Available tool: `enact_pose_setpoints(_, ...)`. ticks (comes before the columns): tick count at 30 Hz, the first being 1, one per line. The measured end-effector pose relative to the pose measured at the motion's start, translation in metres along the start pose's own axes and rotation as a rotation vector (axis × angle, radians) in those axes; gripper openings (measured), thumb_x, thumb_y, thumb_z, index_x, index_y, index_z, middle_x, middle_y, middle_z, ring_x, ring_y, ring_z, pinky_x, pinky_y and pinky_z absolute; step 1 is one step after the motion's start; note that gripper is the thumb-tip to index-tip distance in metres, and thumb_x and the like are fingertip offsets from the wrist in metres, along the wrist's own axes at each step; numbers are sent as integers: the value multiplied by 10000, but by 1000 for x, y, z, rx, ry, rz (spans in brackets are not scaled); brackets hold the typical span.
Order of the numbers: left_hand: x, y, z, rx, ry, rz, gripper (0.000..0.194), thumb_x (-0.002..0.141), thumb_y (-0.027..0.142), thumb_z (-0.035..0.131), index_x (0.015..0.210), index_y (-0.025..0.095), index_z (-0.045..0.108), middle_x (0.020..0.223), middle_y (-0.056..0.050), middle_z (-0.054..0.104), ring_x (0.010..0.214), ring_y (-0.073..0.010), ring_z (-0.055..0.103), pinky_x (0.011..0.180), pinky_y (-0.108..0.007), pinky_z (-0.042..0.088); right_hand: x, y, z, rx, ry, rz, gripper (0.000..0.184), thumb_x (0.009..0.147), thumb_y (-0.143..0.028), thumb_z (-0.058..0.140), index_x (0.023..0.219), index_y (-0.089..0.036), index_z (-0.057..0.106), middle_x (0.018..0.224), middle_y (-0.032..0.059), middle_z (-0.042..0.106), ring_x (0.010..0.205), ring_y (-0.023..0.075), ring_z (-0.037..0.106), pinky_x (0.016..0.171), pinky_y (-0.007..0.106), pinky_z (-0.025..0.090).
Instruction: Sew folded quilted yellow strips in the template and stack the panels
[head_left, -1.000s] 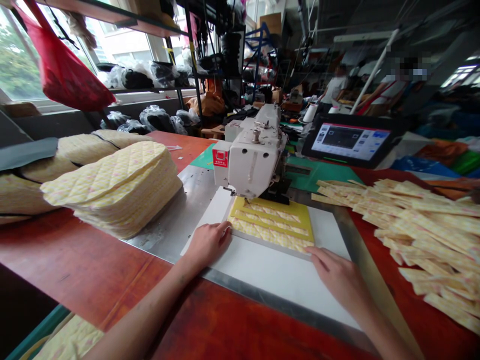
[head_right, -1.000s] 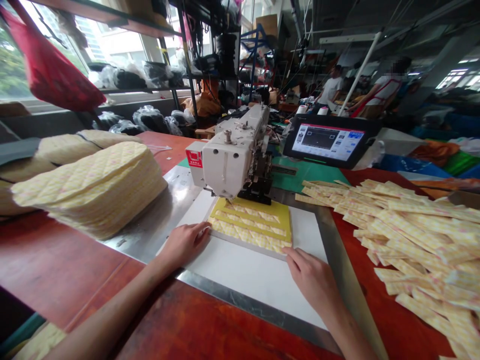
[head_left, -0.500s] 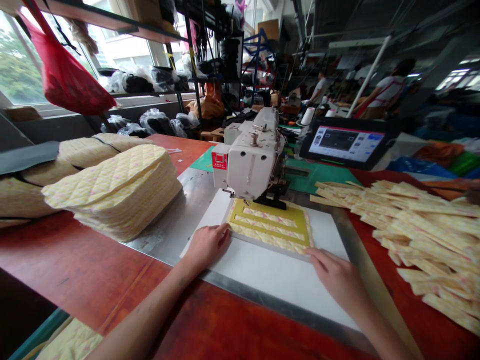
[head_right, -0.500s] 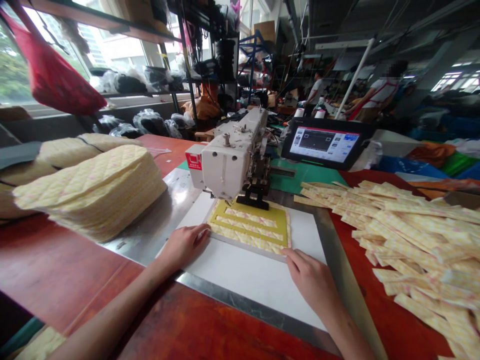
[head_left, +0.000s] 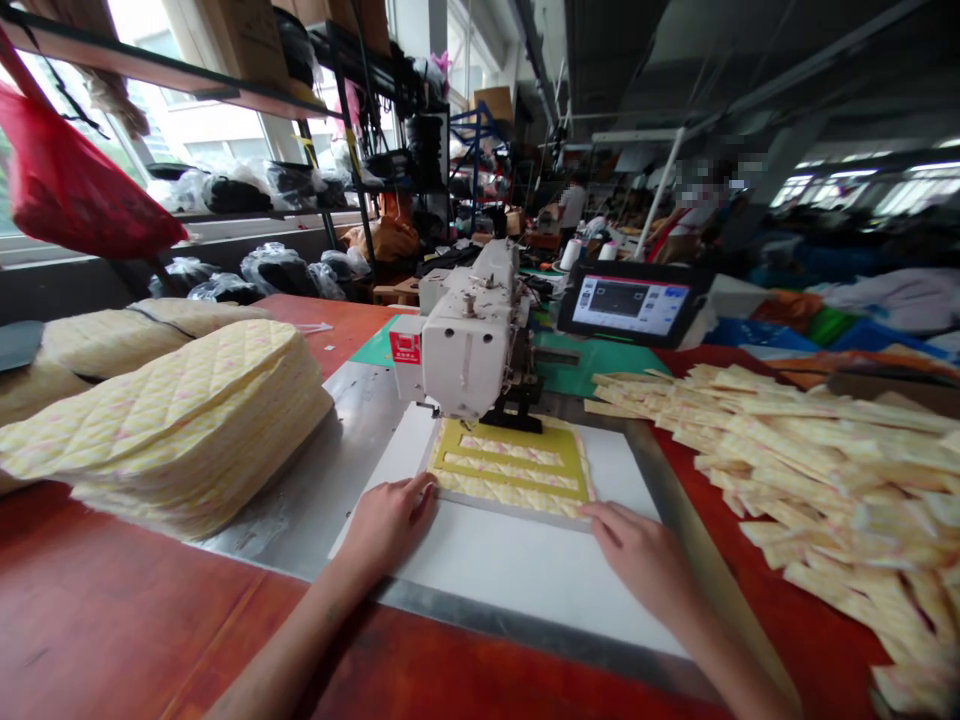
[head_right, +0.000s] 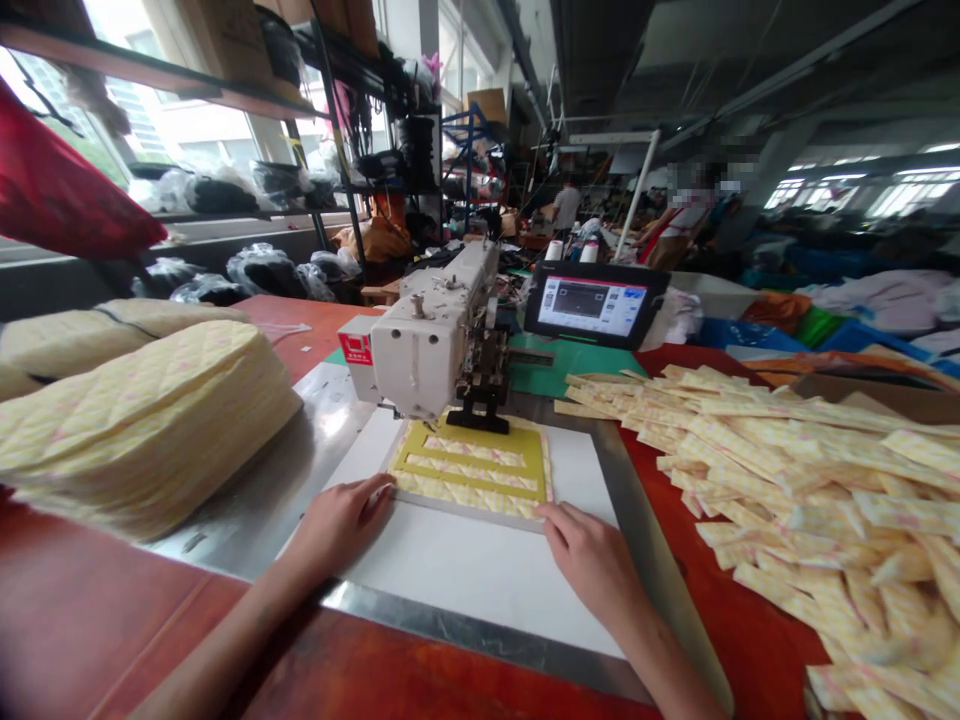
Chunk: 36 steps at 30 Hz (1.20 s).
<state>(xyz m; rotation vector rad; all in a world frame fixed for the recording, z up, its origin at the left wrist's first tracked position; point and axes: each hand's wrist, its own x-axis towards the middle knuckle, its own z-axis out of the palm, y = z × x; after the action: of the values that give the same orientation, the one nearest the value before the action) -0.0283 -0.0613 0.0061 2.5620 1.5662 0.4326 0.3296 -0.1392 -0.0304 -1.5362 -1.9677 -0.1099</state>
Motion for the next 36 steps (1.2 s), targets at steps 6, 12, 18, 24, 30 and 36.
enact_pose_setpoints(6,2,-11,13,-39,-3,-6,334,1041,352,388,1203,290,673,1056,-56,797,876,-243,766,714,-283,494,37,-50,-41,992,18,410,651,1034,-617,242,1424,-183,531,1071,148,749,977,270,738,768,394,616)
enact_pose_setpoints(12,4,-10,12,-47,0,-56,332,1025,372,401,1197,317,680,961,-21,806,800,-230,767,647,-264,474,73,-121,-131,1569,-212,248,991,913,-802,-33,1473,-205,526,1424,160,610,1405,323,507,1113,556,449)
enact_pose_setpoints(18,4,-8,8,-98,-20,-74,341,1013,378,402,1182,302,687,919,-27,806,807,-230,771,658,-261,491,60,-138,-159,1589,-332,135,1045,809,-928,5,1465,-320,545,1429,86,622,1419,342,487,1121,587,430)
enact_pose_setpoints(24,4,-9,7,-113,-17,-75,335,1013,394,407,1179,302,683,900,-26,805,806,-237,771,666,-268,496,49,-135,-157,1778,-380,124,1126,758,-975,5,1505,-292,500,1524,93,534,1476,365,396,1183,613,338)
enact_pose_setpoints(30,5,-8,6,-93,-24,-76,336,1027,391,388,1188,299,668,855,-20,796,772,-228,767,658,-264,481,49,-136,-158,1891,-406,106,1118,786,-958,29,1514,-247,493,1550,107,503,1502,354,353,1236,591,248)
enact_pose_setpoints(36,5,-8,6,-87,-46,-91,340,1033,392,381,1205,292,657,847,-21,789,776,-232,762,661,-274,463,49,-130,-153,1836,-404,106,1120,778,-956,-10,1515,-274,487,1544,88,513,1491,348,374,1225,592,273)
